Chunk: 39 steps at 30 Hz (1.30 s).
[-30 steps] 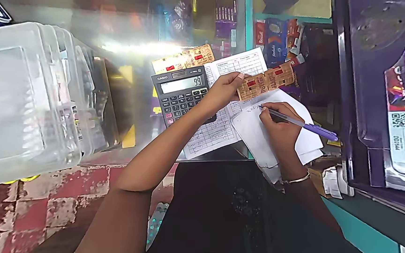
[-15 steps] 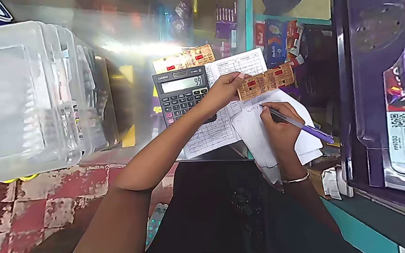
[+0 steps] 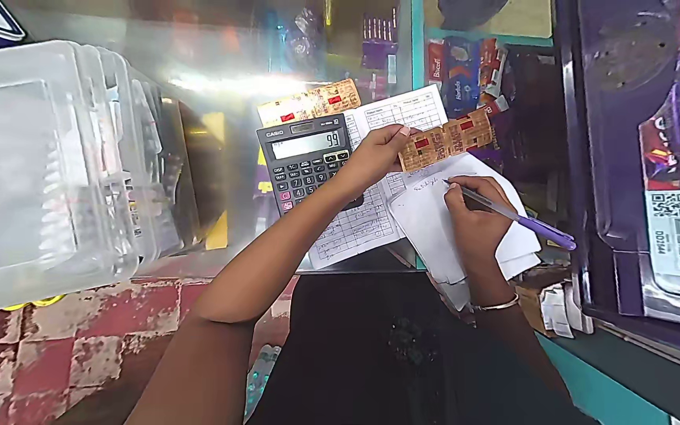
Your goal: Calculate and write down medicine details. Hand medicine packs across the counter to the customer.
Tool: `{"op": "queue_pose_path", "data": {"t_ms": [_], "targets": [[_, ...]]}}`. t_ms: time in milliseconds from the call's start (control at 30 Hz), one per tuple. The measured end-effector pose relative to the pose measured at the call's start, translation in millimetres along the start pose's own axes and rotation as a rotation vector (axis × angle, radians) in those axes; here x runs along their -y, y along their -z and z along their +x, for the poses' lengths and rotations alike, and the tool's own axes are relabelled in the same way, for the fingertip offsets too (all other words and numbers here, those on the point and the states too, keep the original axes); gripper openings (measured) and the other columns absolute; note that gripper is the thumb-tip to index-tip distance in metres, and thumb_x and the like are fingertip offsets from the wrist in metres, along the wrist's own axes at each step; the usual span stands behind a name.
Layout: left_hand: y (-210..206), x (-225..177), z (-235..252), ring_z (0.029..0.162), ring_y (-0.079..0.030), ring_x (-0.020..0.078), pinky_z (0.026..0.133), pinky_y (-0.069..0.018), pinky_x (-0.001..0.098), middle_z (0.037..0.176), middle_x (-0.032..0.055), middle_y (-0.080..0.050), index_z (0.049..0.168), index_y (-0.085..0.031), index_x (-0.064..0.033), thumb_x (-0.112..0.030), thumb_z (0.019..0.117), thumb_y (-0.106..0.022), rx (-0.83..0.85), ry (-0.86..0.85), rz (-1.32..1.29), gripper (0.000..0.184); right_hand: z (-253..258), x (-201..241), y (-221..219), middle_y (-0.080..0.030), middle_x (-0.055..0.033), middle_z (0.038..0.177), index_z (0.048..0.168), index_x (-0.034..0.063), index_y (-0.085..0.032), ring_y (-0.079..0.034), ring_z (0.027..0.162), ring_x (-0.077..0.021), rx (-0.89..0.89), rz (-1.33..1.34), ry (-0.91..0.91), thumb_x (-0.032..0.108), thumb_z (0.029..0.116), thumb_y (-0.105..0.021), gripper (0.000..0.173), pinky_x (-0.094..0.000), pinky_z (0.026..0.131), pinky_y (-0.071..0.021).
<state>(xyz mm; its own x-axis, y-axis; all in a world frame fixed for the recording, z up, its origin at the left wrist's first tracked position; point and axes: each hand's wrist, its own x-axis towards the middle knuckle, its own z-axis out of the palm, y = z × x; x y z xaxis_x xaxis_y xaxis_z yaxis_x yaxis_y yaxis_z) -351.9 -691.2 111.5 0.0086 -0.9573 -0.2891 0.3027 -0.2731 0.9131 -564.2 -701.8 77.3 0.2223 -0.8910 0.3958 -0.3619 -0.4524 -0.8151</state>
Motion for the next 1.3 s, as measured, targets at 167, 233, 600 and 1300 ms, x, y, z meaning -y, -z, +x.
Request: {"op": "queue_pose_path", "data": {"t_ms": [167, 233, 600, 1300], "targets": [[1.1, 1.3, 0.8, 0.095, -0.072, 0.0129, 0.084, -0.0605, 0.0295, 0.112, 0.0112, -0.07, 0.128, -0.06, 0.0007, -0.02, 0.1131, -0.032, -0.003, -0.005, 0.029, 0.038, 3.3, 0.6, 3.9, -0.066, 0.0006, 0.088, 0.094, 0.0014, -0.073, -0.058, 0.069, 0.0026, 0.024, 0.015, -0.022, 0.004, 0.0858, -0.068, 0.01, -0.0124, 0.06, -0.0492], [0.7, 1.5, 1.0, 0.095, -0.072, 0.0126, 0.083, -0.0608, 0.0295, 0.111, 0.0101, -0.07, 0.128, -0.06, -0.0003, -0.02, 0.113, -0.032, -0.007, -0.006, 0.04, 0.037, 5.1, -1.8, 6.8, -0.067, 0.0007, 0.088, 0.094, 0.0011, -0.074, -0.059, 0.068, 0.0024, 0.046, 0.037, -0.012, 0.004, 0.0854, -0.068, 0.011, -0.0125, 0.059, -0.0494], [1.8, 3.4, 1.3, 0.097, -0.072, 0.0144, 0.085, -0.061, 0.0318, 0.112, 0.0113, -0.069, 0.129, -0.059, 0.0005, -0.019, 0.1132, -0.03, -0.002, -0.013, 0.056, 0.038, 6.0, -2.5, 4.6, -0.066, -0.0014, 0.092, 0.098, -0.0004, -0.074, -0.058, 0.069, 0.0022, 0.068, 0.022, -0.03, 0.003, 0.0876, -0.067, 0.013, -0.0122, 0.06, -0.0496], [2.1, 3.1, 0.9, 0.093, -0.072, 0.0124, 0.082, -0.0606, 0.0293, 0.11, 0.0108, -0.07, 0.127, -0.06, 0.0012, -0.019, 0.1132, -0.031, 0.015, -0.036, 0.038, 0.038, 2.3, 0.9, 0.8, -0.066, 0.0, 0.083, 0.089, 0.0006, -0.074, -0.056, 0.066, 0.0029, 0.156, 0.025, 0.069, 0.005, 0.0823, -0.068, 0.009, -0.0117, 0.057, -0.0465]]}}
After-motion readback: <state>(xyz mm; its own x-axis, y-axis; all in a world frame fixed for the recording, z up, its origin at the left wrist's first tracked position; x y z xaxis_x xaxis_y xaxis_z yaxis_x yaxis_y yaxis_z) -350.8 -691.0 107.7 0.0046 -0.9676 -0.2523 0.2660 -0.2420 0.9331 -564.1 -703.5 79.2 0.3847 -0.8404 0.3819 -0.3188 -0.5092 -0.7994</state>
